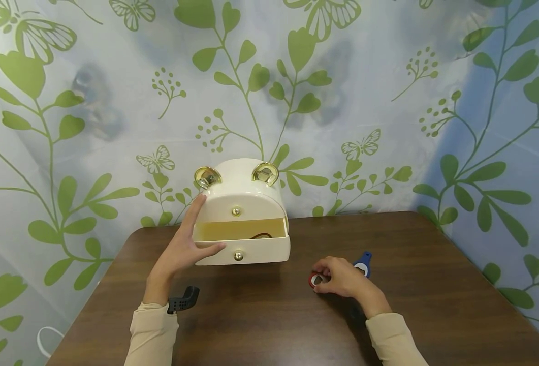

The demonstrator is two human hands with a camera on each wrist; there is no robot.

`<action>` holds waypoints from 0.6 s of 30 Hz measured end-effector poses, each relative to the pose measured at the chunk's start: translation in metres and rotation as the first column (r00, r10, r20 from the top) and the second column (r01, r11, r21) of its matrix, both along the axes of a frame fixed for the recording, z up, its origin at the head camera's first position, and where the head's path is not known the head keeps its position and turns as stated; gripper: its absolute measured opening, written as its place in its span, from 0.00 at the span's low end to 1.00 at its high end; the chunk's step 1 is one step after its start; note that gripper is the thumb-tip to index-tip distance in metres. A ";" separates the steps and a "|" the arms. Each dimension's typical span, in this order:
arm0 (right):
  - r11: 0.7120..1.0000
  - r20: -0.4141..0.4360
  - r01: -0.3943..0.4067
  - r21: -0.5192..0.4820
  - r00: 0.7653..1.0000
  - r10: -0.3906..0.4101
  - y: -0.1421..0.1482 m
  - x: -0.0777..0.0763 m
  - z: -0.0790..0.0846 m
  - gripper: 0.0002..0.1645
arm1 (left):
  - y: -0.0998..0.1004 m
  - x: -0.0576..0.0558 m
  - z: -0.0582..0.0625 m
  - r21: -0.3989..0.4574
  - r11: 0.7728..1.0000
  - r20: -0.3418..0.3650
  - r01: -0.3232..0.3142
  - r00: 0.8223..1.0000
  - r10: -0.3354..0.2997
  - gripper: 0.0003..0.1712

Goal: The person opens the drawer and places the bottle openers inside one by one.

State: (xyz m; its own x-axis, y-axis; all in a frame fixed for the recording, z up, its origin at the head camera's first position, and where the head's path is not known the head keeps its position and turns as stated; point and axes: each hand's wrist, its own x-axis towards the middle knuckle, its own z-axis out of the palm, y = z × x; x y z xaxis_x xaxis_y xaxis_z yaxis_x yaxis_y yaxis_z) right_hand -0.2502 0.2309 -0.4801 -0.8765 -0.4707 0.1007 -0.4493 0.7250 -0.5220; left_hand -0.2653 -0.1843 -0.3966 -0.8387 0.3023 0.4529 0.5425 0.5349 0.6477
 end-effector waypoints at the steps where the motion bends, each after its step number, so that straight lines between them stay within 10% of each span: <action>1: 1.000 0.003 0.000 0.002 1.000 0.000 0.000 0.000 0.000 0.27 | 0.000 0.000 0.000 0.000 1.000 0.000 0.000 1.000 0.000 0.69; 18: 0.999 -0.033 0.015 0.050 0.999 -0.013 -0.001 0.001 0.002 0.21 | 0.000 0.000 0.000 0.004 1.000 0.000 0.009 1.000 -0.009 0.69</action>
